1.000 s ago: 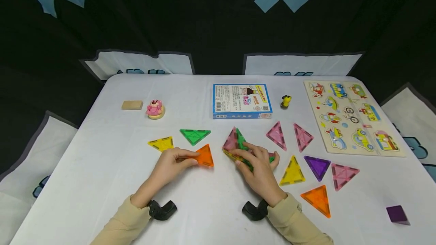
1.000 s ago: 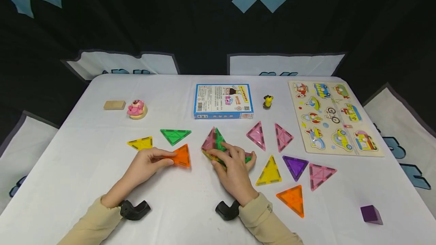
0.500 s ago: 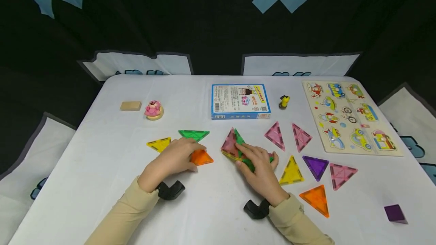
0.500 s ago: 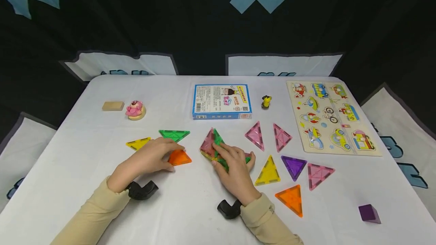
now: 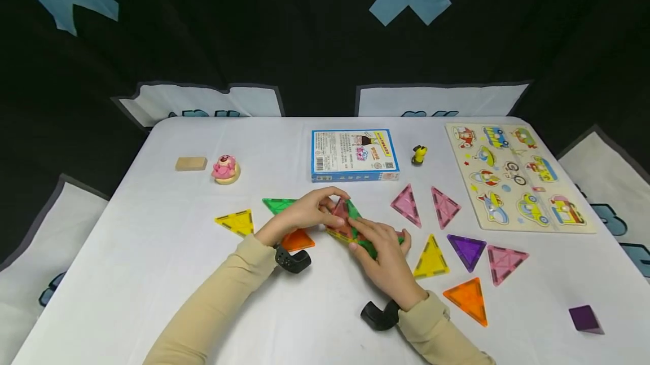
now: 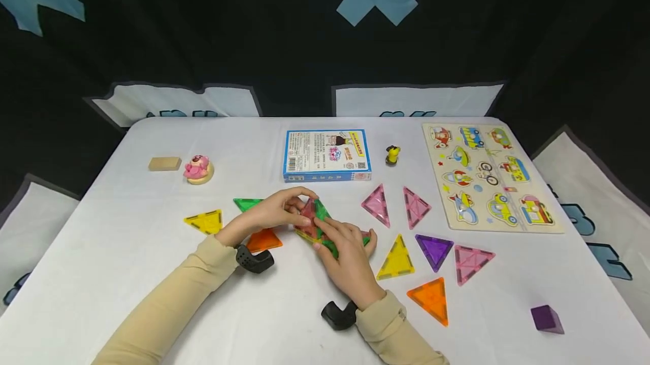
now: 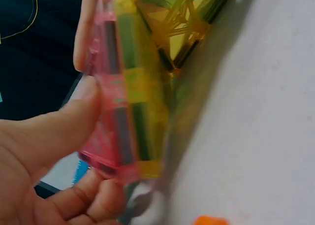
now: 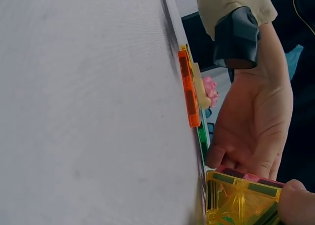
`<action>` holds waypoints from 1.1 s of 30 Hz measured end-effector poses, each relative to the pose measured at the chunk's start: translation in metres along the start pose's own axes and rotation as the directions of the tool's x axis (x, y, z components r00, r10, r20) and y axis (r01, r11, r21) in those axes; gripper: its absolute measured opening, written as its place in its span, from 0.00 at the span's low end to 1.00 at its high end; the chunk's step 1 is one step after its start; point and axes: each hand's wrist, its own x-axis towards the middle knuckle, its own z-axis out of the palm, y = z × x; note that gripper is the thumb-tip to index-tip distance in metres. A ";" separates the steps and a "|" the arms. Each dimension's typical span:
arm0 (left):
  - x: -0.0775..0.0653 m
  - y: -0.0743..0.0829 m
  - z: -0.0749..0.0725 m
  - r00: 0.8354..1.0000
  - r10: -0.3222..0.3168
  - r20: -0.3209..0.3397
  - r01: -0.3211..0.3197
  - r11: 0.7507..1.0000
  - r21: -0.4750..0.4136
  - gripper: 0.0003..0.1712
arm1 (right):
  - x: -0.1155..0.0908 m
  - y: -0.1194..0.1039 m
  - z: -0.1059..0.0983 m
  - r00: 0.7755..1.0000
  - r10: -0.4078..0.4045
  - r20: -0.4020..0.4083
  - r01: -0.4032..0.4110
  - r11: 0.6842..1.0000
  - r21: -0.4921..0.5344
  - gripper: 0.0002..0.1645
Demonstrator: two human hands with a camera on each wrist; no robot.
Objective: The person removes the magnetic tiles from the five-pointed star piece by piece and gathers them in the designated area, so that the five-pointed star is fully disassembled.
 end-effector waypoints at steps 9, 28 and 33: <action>0.001 -0.014 -0.001 0.987 0.151 0.045 -0.140 0.972 -0.191 0.21 | -0.003 -0.004 -0.002 1.000 0.006 0.002 -0.006 1.000 0.011 0.25; -0.124 -0.013 -0.064 0.985 0.101 -0.141 -0.119 0.985 -0.123 0.29 | -0.003 -0.005 0.001 0.999 0.035 -0.016 -0.034 0.999 0.043 0.22; -0.186 -0.045 -0.080 0.961 -0.021 -0.276 0.034 0.998 0.044 0.27 | -0.002 -0.005 0.001 1.000 0.021 -0.004 -0.021 0.999 0.040 0.22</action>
